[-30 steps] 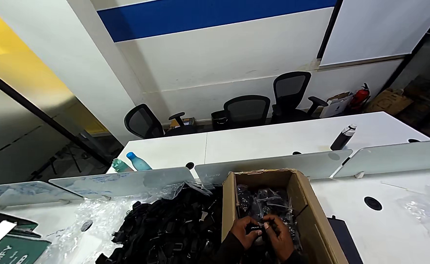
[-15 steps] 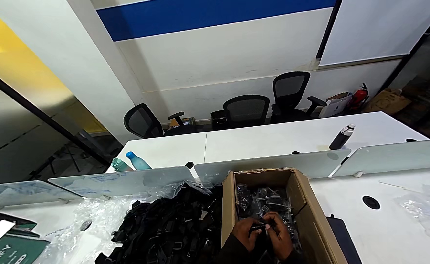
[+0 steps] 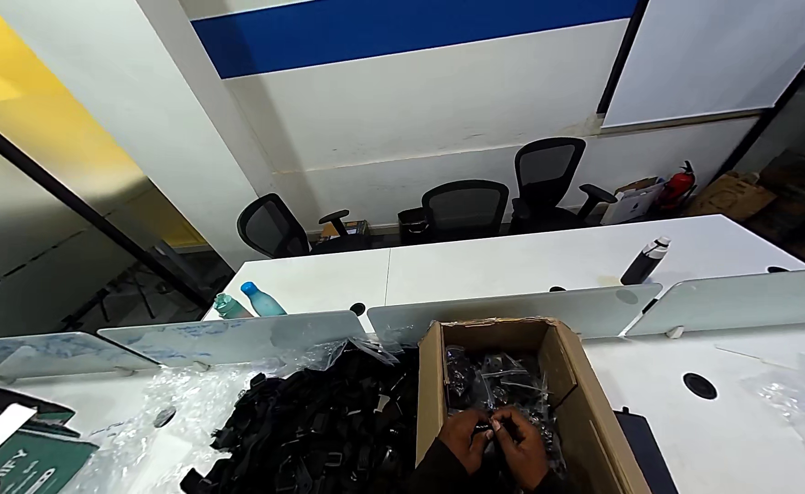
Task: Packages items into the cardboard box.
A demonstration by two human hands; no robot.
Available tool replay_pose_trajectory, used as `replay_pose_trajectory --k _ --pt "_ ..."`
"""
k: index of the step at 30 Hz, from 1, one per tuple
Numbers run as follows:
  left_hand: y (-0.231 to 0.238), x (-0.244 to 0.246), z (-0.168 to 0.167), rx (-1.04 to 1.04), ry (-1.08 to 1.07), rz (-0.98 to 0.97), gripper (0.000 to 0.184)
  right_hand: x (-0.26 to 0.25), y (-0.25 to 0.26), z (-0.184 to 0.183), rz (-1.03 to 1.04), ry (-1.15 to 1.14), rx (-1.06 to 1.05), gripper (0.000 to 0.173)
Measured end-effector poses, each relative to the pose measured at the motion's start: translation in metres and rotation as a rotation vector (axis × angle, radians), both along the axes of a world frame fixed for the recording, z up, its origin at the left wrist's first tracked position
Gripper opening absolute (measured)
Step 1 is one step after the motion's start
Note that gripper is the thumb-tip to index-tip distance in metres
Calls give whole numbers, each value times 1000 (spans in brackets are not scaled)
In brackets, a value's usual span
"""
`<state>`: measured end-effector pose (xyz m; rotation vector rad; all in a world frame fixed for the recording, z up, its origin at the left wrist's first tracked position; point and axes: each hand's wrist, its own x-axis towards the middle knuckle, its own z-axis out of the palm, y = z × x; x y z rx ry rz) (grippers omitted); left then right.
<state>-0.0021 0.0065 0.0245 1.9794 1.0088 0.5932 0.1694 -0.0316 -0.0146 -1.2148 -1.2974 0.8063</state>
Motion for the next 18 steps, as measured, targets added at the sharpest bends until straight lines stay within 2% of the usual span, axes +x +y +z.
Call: replay_pose_trajectory --k 2,5,9,12,14,18 --pt "0 0 -1 -12 11 -2 33 2 1 -2 38 44 83 9" --pt "1 -2 -3 -6 2 4 33 2 0 -3 55 65 97 16" --pt "2 -3 -2 -10 18 -4 33 4 0 1 -55 -52 -115 26" --pt "2 -3 -1 -6 23 -13 32 6 3 7 -42 -83 -226 32" --pt "2 -3 0 -20 26 -15 32 5 3 6 -24 -48 -176 28" --pt "3 -4 -5 4 -40 38 31 3 3 -3 55 161 71 14"
